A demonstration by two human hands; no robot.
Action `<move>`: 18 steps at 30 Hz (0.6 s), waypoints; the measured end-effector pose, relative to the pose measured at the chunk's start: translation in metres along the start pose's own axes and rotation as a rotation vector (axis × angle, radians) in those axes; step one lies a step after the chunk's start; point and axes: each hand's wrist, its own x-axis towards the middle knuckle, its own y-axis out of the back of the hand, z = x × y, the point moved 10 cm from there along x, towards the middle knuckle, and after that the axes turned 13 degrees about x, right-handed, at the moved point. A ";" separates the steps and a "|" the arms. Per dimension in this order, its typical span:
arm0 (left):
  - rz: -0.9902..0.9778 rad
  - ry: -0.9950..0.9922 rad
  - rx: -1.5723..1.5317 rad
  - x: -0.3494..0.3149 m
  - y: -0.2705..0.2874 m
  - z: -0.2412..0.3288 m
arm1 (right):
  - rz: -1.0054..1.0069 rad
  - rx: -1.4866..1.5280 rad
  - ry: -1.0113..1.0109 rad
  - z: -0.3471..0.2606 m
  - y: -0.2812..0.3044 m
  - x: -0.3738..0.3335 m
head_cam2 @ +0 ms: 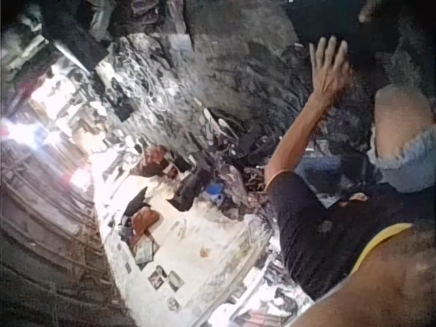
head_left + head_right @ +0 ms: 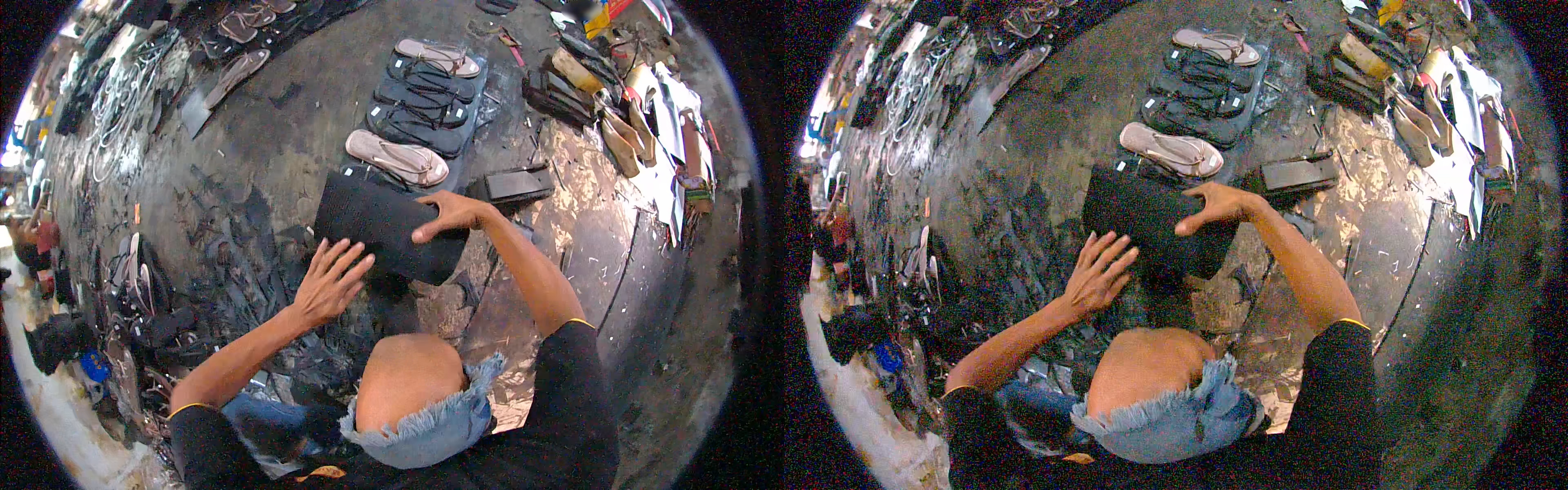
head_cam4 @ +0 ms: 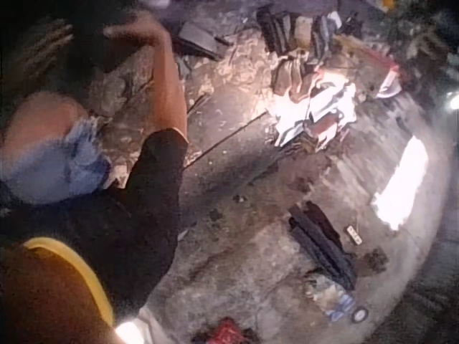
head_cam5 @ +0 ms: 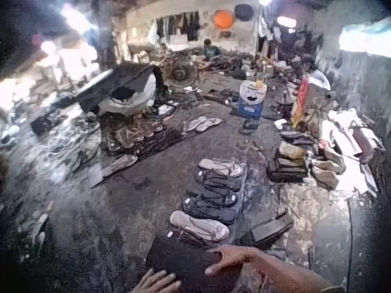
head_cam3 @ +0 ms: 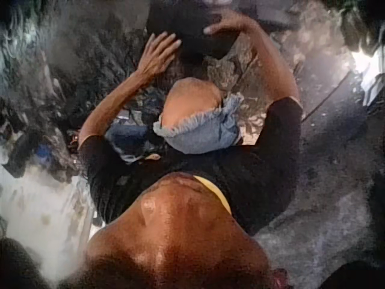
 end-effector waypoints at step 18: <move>0.751 0.104 -0.404 0.415 0.063 -0.151 | 1.243 -0.969 0.512 -0.135 0.114 -0.020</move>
